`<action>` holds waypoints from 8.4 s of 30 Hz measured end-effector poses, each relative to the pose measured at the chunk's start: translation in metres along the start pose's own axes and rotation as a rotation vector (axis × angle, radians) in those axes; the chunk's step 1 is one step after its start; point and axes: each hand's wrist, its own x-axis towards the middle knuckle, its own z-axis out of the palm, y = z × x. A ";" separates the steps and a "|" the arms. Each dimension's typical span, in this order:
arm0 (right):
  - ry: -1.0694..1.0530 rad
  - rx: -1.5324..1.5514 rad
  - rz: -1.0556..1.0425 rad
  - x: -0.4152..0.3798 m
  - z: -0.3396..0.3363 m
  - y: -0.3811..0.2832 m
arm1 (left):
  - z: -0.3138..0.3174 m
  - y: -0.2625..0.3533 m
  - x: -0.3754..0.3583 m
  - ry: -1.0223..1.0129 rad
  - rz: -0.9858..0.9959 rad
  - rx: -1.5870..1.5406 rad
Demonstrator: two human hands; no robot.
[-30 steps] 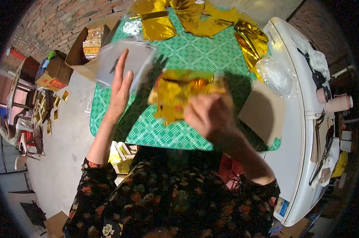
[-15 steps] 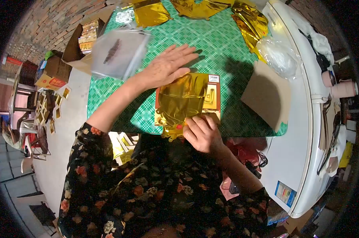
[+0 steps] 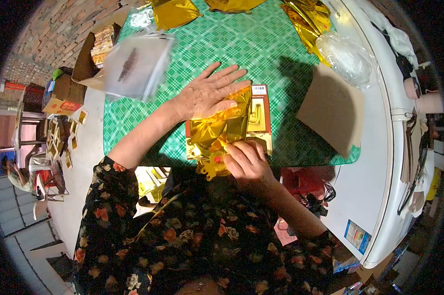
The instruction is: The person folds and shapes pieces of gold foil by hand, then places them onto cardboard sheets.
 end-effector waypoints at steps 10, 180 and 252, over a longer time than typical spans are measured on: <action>-0.082 0.119 0.079 0.027 -0.057 0.031 | -0.006 0.003 0.001 -0.012 -0.003 0.014; -0.221 0.478 0.665 0.066 -0.022 0.101 | -0.039 0.018 -0.057 0.256 -0.660 -0.063; -0.228 0.802 0.914 0.106 -0.011 0.156 | -0.018 0.101 -0.032 0.022 -0.404 0.015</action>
